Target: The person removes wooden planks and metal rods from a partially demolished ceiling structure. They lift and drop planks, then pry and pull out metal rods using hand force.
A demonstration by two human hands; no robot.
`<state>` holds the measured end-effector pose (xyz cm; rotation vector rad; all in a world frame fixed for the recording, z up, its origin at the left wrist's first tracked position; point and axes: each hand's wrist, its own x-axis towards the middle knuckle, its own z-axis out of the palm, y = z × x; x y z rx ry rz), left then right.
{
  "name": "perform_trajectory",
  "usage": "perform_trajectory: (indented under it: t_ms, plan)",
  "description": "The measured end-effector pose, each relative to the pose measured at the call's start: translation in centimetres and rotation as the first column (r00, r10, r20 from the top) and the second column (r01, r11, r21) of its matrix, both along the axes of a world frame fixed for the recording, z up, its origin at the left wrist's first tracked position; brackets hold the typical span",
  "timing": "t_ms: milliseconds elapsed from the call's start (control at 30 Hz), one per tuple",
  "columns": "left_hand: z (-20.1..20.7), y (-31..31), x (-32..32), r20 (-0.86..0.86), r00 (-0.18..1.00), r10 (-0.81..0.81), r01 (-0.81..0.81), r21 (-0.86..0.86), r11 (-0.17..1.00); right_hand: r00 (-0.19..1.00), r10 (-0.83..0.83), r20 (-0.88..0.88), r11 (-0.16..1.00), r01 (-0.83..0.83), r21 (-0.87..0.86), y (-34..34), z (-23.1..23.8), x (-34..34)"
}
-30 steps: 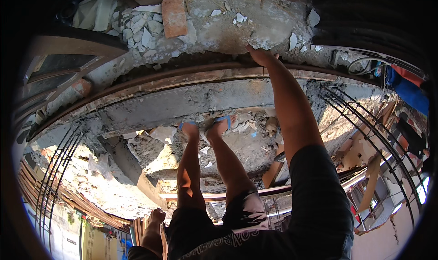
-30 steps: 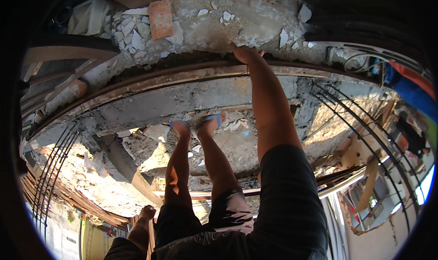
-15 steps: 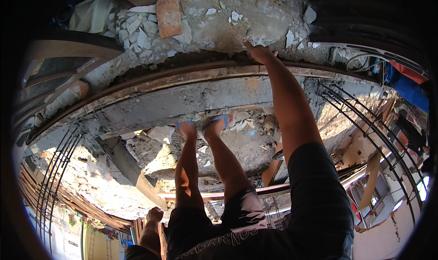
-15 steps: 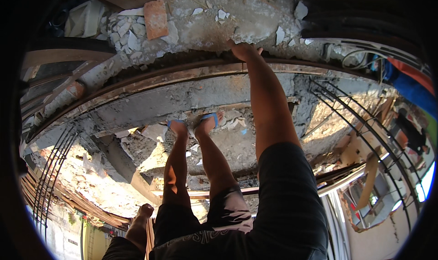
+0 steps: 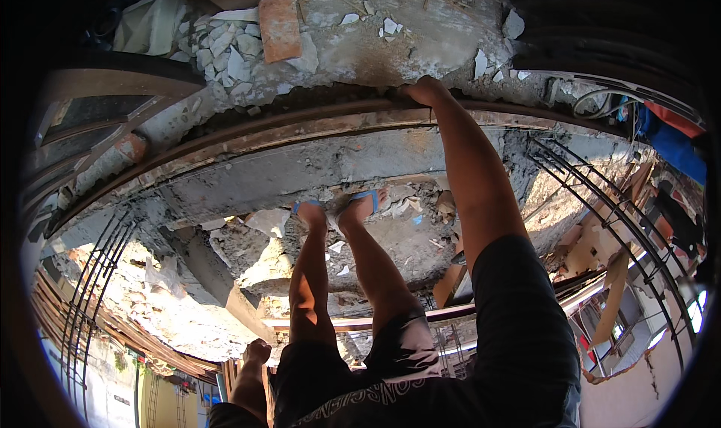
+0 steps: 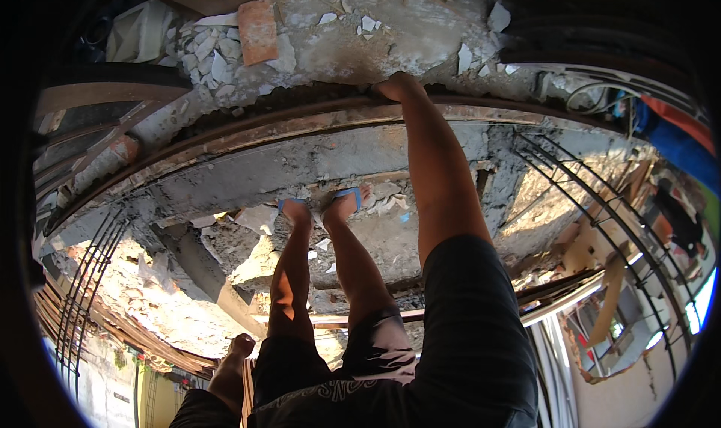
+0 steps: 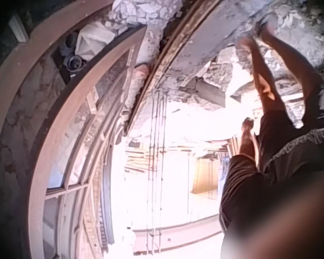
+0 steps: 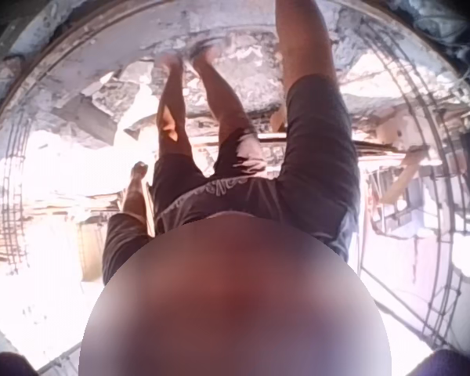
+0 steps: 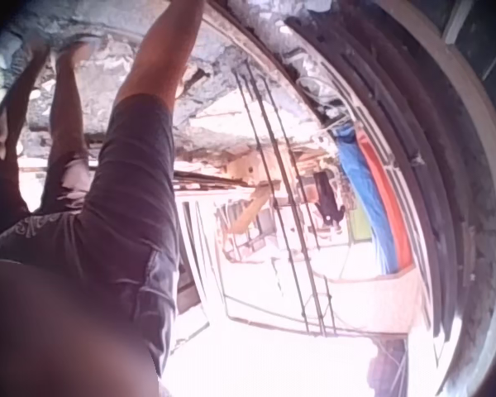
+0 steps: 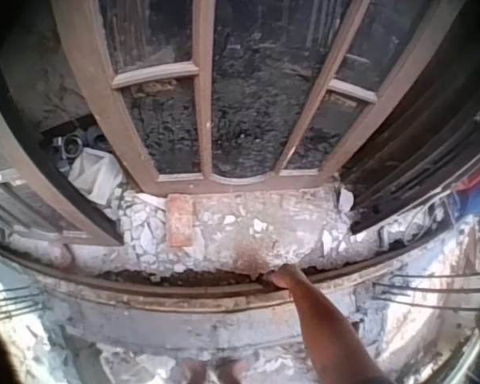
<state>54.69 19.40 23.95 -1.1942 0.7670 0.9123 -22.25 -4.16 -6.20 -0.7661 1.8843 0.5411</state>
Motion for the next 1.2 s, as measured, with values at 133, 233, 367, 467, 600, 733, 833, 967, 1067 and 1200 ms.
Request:
perform_trajectory:
  t_ms: [133, 233, 367, 467, 600, 733, 833, 967, 1067, 1200]
  plan:
    - [-0.9, 1.9, 3.3, 0.03, 0.999, 0.017, -0.016, -0.029, 0.999, 0.999, 0.049, 0.005, 0.984, -0.049, 0.172, -0.9, -2.1, 1.5]
    - [-1.3, 4.0, 6.8, 0.032, 0.998, 0.048, -0.048, -0.018, 0.999, 0.996, 0.091, -0.01, 0.961, -0.085, 0.262, -1.9, -2.3, 2.4]
    - [-0.6, 4.9, 9.0, -0.121, 0.992, 0.022, -0.022, 0.004, 1.0, 0.998, 0.058, 0.022, 0.964, -0.062, 0.257, -2.0, -1.8, 2.7]
    - [-1.3, 1.2, 4.8, 0.051, 0.994, 0.094, -0.08, -0.233, 0.969, 0.991, 0.123, -0.054, 0.98, -0.113, 0.161, -1.3, -1.8, 2.5]
    - [-6.0, -9.6, -9.6, -0.39, 0.917, -0.088, -0.252, -0.734, 0.63, 0.982, 0.179, -0.066, 0.977, -0.169, 0.132, -0.7, -2.2, 2.2]
    - [-9.4, -22.6, -25.7, -0.747, 0.485, -0.455, -0.616, -0.661, 0.428, 0.953, 0.298, 0.052, 0.941, -0.303, 0.149, -1.2, -1.9, 2.1]
    - [-12.6, -29.1, -35.0, -0.656, 0.445, -0.609, -0.648, -0.706, 0.286, 0.94, 0.326, 0.098, 0.93, -0.337, 0.144, -1.6, -1.2, 2.4]
    - [-17.5, -31.5, -40.6, -0.484, 0.454, -0.748, -0.5, -0.833, 0.235, 0.933, 0.335, 0.129, 0.937, -0.344, 0.059, -2.1, -1.7, 2.3]
    - [-19.2, -30.3, -40.2, -0.519, 0.479, -0.708, -0.396, -0.848, 0.353, 0.87, 0.453, 0.196, 0.864, -0.482, 0.143, -2.5, -4.1, 1.5]
    - [-19.7, -29.9, -39.0, -0.546, 0.436, -0.715, -0.384, -0.832, 0.401, 0.845, 0.451, 0.287, 0.852, -0.503, 0.145, -1.1, -7.7, 1.8]
